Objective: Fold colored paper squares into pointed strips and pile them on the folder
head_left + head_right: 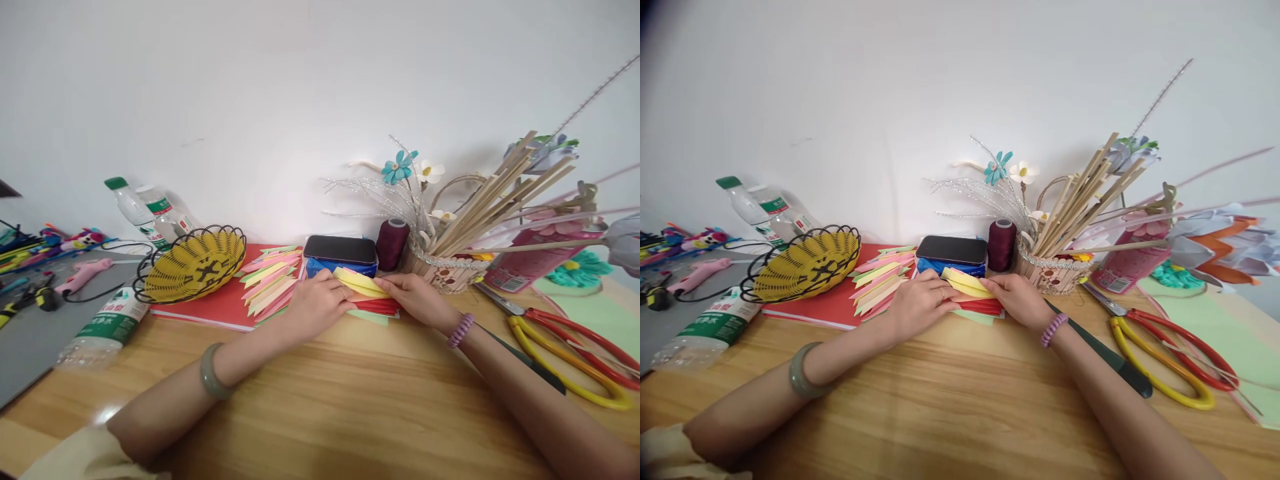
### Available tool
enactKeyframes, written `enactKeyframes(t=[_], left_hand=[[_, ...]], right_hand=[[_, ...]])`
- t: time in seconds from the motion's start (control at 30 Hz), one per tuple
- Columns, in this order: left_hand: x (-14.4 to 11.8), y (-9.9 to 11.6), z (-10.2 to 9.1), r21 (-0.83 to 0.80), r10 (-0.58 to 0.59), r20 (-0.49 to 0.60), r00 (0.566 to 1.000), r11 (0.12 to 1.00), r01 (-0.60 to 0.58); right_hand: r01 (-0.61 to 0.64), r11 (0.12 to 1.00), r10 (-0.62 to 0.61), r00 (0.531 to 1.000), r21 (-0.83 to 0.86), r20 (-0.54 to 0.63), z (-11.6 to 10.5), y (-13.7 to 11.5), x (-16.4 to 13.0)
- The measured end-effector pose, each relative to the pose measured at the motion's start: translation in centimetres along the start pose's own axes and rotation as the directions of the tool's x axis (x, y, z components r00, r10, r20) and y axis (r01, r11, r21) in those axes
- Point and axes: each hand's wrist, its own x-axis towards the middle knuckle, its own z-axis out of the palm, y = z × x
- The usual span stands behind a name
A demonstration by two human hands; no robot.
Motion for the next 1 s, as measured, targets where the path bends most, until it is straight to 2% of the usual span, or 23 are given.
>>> enactKeyframes(t=[0.13,0.23,0.4,0.53,0.67,0.8,0.93,1.0], left_hand=[[0.1,-0.2,-0.6,0.021,-0.065,-0.025,0.998,0.998,0.066],[0.3,-0.2,-0.8,0.057,-0.064,-0.038,0.997,0.996,0.066],[0.6,-0.3,-0.4,0.112,0.116,-0.02,0.993,0.987,-0.113],[0.9,-0.4,-0.3,0.15,0.225,-0.038,0.974,0.965,-0.217],[1.4,-0.7,-1.4,0.178,0.236,-0.123,0.964,0.961,-0.213],[1.8,-1.4,-3.8,0.171,0.195,-0.245,0.95,0.973,-0.156],[1.9,-2.2,-5.8,0.135,0.084,-0.421,0.903,0.99,-0.029],[1.8,-2.3,-5.8,0.134,0.07,-0.451,0.89,0.991,-0.01]], right_hand=[[0.0,1.0,0.0,1.0,0.012,0.012,0.1,0.2,0.1],[-0.021,1.0,0.022,1.0,-0.005,0.011,0.2,0.3,0.2],[-0.036,0.998,0.036,0.999,-0.051,-0.005,0.2,0.3,0.1],[0.007,0.997,-0.006,1.0,-0.071,0.006,0.1,0.1,0.0],[0.069,0.995,-0.067,0.997,-0.074,0.04,-0.2,-0.3,0.0],[0.109,0.99,-0.102,0.992,-0.094,0.077,-0.4,-0.5,-0.1],[0.167,0.977,-0.154,0.983,-0.133,0.1,-0.3,-0.8,-0.2],[0.222,0.964,-0.202,0.969,-0.146,0.142,-0.6,-1.2,-0.3]])
